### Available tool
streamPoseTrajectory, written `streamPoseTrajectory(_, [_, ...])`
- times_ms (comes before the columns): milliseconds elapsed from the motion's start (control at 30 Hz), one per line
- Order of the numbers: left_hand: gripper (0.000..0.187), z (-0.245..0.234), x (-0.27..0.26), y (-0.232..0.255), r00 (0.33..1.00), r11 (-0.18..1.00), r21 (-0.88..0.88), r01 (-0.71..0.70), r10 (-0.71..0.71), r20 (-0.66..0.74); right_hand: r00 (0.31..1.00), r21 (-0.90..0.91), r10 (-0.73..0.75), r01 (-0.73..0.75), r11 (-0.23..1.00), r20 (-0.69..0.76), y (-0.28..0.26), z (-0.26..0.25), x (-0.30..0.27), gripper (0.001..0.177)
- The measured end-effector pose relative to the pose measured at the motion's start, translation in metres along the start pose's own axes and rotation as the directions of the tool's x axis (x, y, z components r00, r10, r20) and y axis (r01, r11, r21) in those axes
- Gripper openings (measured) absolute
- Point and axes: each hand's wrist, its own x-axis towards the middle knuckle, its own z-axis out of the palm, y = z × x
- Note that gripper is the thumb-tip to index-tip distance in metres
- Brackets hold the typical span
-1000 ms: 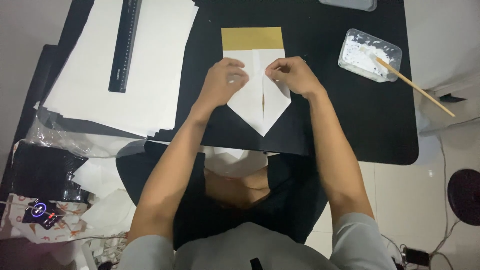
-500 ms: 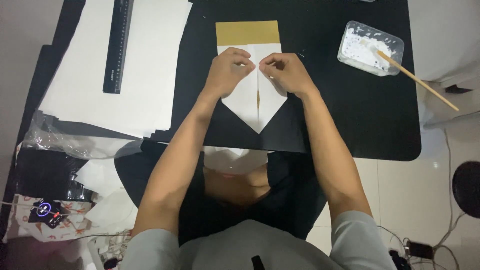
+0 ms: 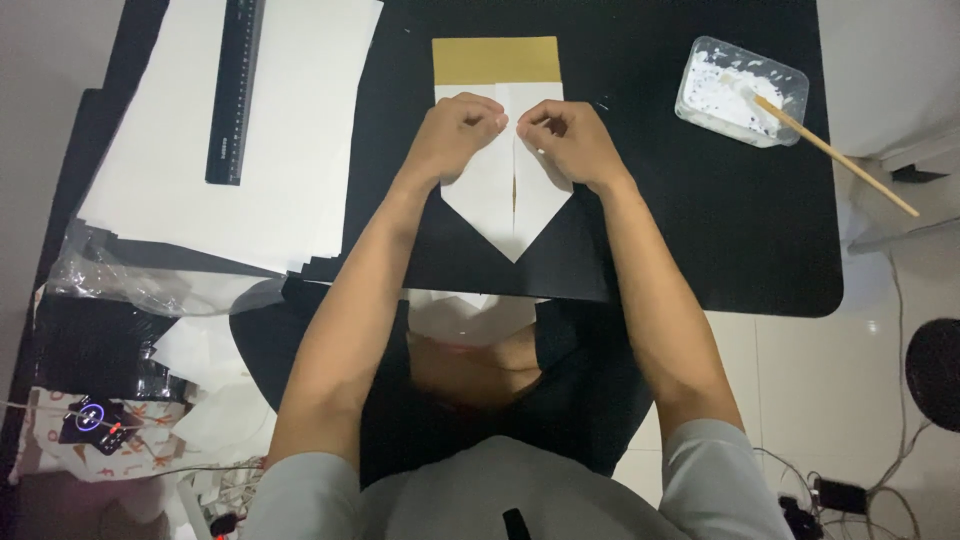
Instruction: The person is manually folding a paper bag and using a brush to apply glue to the seams.
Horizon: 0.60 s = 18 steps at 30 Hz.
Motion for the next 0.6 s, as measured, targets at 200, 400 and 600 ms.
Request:
streamPoseTrajectory(200, [0.024, 0.001, -0.001, -0.001, 1.000, 0.996, -0.081, 0.026, -0.025, 0.014, 0.999, 0.030, 0.042, -0.042, 0.999, 0.008, -0.003, 0.000, 0.001, 0.009])
streamPoseTrajectory(400, [0.012, 0.002, 0.002, 0.004, 1.000, 0.999, -0.035, -0.017, 0.016, -0.019, 1.000, -0.019, 0.015, -0.015, 1.000, -0.013, -0.004, 0.001, 0.002, 0.009])
streamPoseTrajectory(600, [0.012, 0.002, -0.009, 0.014, 0.978, 0.983, 0.068, -0.172, 0.179, -0.107, 0.986, -0.071, -0.116, 0.108, 0.992, -0.121, 0.005, 0.009, -0.003, 0.014])
